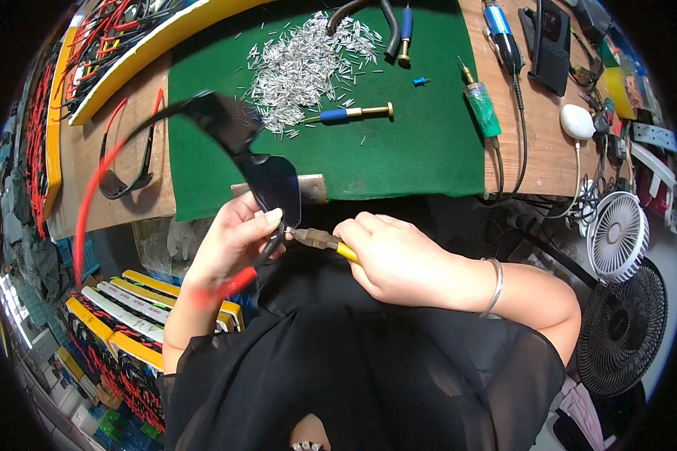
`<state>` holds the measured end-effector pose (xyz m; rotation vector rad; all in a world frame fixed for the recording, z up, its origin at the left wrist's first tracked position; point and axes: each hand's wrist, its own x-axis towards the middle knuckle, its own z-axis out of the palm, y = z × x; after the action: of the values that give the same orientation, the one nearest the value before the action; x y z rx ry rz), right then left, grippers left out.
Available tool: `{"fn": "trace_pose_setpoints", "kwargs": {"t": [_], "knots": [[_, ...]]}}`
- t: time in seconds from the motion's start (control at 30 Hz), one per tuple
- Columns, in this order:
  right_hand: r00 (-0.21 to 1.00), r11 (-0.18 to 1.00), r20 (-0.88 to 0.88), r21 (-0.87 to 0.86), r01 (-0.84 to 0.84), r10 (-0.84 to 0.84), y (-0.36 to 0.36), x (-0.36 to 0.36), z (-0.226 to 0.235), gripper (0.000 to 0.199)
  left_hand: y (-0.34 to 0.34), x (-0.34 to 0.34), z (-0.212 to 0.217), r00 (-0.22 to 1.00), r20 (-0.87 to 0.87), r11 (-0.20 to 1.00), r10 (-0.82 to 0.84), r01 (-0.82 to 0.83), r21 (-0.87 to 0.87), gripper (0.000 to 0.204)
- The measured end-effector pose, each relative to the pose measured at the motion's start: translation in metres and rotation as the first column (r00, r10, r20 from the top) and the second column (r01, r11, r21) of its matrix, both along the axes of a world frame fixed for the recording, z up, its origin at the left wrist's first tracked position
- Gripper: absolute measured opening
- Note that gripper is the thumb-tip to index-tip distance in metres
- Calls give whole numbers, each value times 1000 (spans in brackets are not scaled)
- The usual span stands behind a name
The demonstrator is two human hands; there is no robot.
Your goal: The person assembles sunglasses by inserting small metal pins into the frame using pliers and a screwdriver. They repeatedly pick up frames from a tray, secure the pins, and place the completed units back into the tray.
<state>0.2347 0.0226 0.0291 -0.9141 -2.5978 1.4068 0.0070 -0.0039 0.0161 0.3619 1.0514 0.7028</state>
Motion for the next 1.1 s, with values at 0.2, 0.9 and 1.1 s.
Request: {"fn": "trace_pose_setpoints", "kwargs": {"t": [0.2, 0.9, 1.1], "knots": [[1000, 989, 2, 149, -3, 3, 2, -1, 1, 27, -1, 4, 4, 979, -205, 997, 11, 5, 76, 18], [998, 970, 13, 234, -64, 62, 0, 0, 0, 26, -4, -7, -9, 997, -65, 995, 33, -39, -89, 18], [1000, 988, -7, 156, -11, 12, 4, 6, 3, 25, -4, -9, 2, 972, -198, 969, 124, -76, 234, 20]]}}
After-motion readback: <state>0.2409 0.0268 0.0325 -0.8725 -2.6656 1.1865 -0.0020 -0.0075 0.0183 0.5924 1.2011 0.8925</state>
